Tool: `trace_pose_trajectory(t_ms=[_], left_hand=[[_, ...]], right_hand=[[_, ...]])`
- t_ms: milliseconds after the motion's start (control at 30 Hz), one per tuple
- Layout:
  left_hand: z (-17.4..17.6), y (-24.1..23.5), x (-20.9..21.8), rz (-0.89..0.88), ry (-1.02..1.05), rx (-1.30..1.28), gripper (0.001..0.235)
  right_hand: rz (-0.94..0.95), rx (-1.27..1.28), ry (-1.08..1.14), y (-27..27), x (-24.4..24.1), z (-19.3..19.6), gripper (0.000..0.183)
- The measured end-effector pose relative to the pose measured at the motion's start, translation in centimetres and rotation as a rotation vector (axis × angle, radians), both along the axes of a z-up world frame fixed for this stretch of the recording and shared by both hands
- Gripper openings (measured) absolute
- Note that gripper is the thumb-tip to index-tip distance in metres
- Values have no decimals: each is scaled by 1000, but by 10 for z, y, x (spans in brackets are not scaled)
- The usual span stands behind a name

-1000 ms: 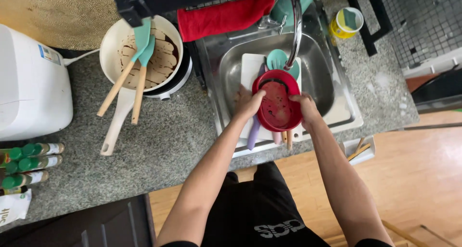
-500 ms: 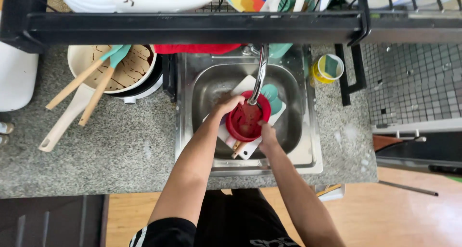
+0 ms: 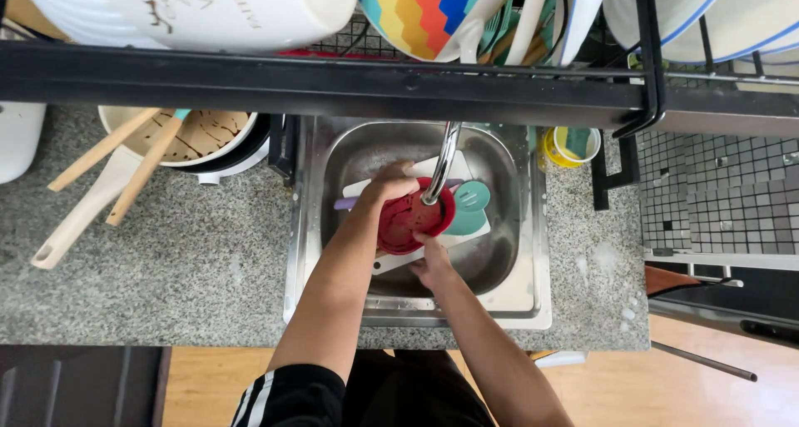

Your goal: The person washes various kitchen utensils and containers in a sink using a sponge and running water. They scrub a red container, a green spatula, a pink knife, a purple knife, and a white cutting board, rinsing each item before placing it aside.

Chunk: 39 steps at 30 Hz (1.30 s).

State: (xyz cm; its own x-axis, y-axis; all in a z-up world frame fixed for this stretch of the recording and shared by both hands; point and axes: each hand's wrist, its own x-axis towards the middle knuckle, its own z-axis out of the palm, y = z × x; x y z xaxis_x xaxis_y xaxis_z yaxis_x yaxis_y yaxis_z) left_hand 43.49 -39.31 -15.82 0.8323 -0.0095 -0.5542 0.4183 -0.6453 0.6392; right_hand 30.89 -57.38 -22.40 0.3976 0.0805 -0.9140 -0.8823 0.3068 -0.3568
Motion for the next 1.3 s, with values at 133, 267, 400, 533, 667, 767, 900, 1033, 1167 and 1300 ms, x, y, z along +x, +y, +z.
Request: trace_pose_trajectory(t_ms=[133, 267, 400, 533, 667, 767, 900, 1033, 1167, 1300], left_hand=[[-43, 1, 6, -64, -64, 46, 84], [-88, 4, 11, -164, -195, 83, 74], [-29, 3, 1, -193, -128, 164, 67], [10, 8, -15, -197, -234, 212, 64], [60, 10, -54, -96, -207, 296, 62], [55, 6, -88, 57, -145, 322, 57], [-2, 0, -113, 353, -181, 296, 45], [-12, 3, -112, 433, -140, 303, 33], [-10, 16, -100, 504, -131, 302, 35], [11, 27, -89, 555, -77, 224, 39]], right_hand=[[72, -29, 5, -1, 6, -10, 91], [148, -11, 125, -5, 10, 18, 97], [472, -7, 154, -9, 15, 107, 94], [644, -81, -20, -32, 24, 114, 98], [698, -236, -369, -46, 63, 129, 54], [533, -348, -579, -41, 108, 130, 28], [373, -558, -1038, -14, 161, 152, 26], [300, -389, -1246, 3, 220, 73, 36], [-12, 38, -1034, 8, 262, 16, 64], [-160, 16, -821, 10, 265, 27, 79]])
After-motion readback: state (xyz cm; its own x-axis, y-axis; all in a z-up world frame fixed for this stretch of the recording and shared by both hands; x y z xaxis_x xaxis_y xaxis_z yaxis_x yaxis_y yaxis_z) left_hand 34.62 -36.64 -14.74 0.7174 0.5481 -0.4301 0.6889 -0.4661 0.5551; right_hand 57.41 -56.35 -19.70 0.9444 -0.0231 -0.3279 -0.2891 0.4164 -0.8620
